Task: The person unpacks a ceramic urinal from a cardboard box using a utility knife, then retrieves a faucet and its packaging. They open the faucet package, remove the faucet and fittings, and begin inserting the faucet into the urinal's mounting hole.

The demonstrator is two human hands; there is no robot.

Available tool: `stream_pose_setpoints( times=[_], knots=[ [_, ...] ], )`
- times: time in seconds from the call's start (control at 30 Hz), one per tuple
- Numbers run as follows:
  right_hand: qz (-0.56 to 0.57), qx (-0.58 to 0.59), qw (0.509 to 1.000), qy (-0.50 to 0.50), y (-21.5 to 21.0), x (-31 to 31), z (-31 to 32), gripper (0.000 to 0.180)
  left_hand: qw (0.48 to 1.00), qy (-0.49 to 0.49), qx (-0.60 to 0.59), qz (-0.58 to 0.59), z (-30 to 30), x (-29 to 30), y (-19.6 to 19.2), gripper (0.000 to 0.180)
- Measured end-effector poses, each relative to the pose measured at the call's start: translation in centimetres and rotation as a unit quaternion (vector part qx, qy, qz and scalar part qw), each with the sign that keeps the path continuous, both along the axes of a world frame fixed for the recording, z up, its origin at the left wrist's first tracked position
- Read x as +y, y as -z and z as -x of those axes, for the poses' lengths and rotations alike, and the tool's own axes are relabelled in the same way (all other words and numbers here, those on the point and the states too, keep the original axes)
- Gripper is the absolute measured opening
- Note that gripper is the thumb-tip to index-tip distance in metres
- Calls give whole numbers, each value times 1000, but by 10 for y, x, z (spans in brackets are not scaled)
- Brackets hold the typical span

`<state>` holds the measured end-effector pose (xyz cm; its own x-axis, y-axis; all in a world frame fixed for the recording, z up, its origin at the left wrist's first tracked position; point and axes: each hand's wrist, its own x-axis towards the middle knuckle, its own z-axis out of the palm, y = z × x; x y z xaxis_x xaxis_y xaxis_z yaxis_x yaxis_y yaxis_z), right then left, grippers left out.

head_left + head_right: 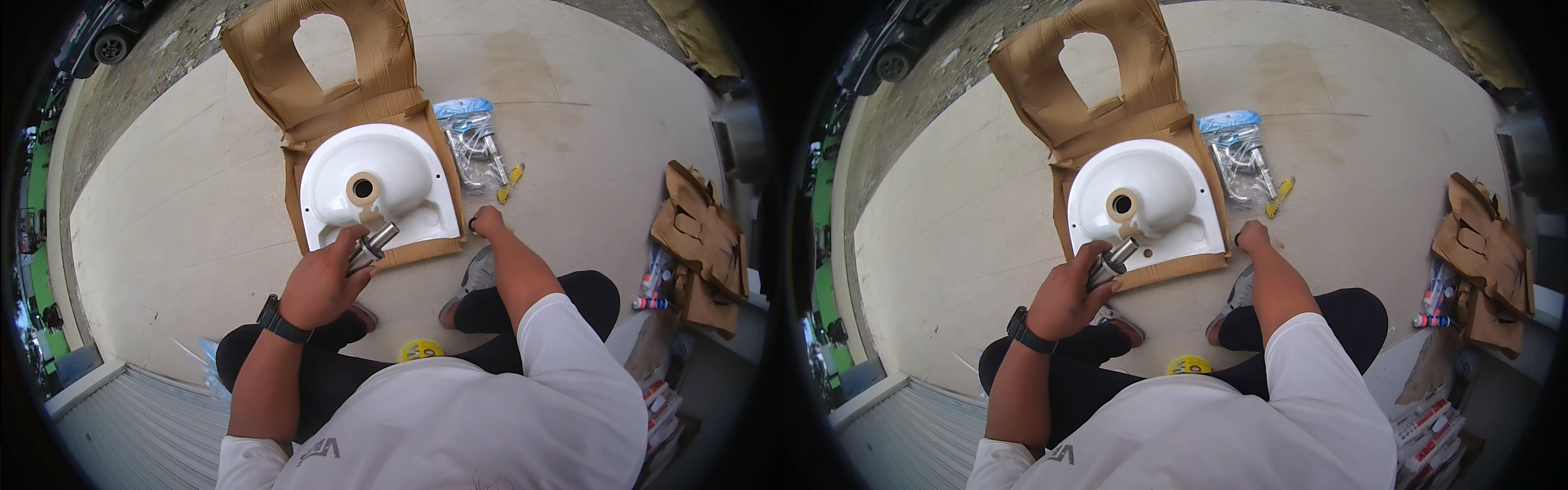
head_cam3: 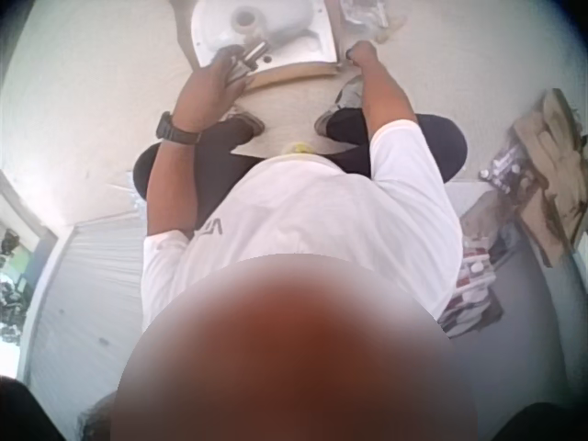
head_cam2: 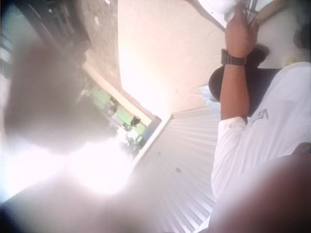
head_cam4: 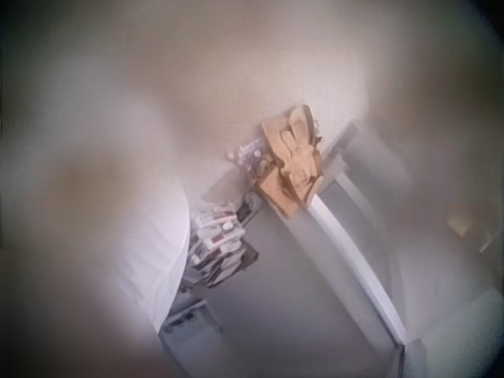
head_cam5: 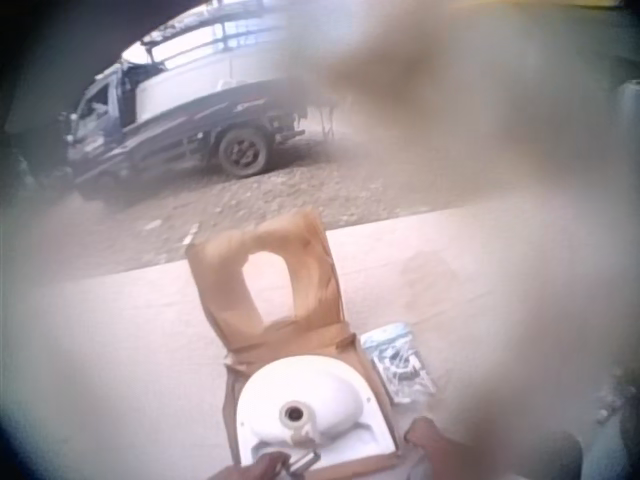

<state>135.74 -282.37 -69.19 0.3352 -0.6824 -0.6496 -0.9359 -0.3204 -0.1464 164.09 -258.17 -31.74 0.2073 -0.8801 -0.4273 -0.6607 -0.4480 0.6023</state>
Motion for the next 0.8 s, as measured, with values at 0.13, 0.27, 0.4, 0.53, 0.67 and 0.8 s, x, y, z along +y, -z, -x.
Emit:
stream_pose_setpoints(
  times=[0.13,0.27,0.4,0.53,0.67,0.8],
  knots=[
    [-7,-115,983,139,-5,10,2,26,999,-23,14,17,-4,-7,6,51],
    [61,-99,977,178,-5,4,13,30,999,-30,16,13,-3,-9,5,51],
    [63,-25,991,116,-23,-32,11,28,999,-16,11,35,-3,-7,-3,53],
    [83,-142,977,133,-109,-48,-37,31,996,-26,58,63,0,-1,-16,51],
    [-164,-504,835,150,-264,7,-96,33,993,-25,65,92,5,8,-23,52],
    [-263,-505,821,35,-381,78,-112,41,978,-29,99,179,14,15,-22,58]
  ],
)
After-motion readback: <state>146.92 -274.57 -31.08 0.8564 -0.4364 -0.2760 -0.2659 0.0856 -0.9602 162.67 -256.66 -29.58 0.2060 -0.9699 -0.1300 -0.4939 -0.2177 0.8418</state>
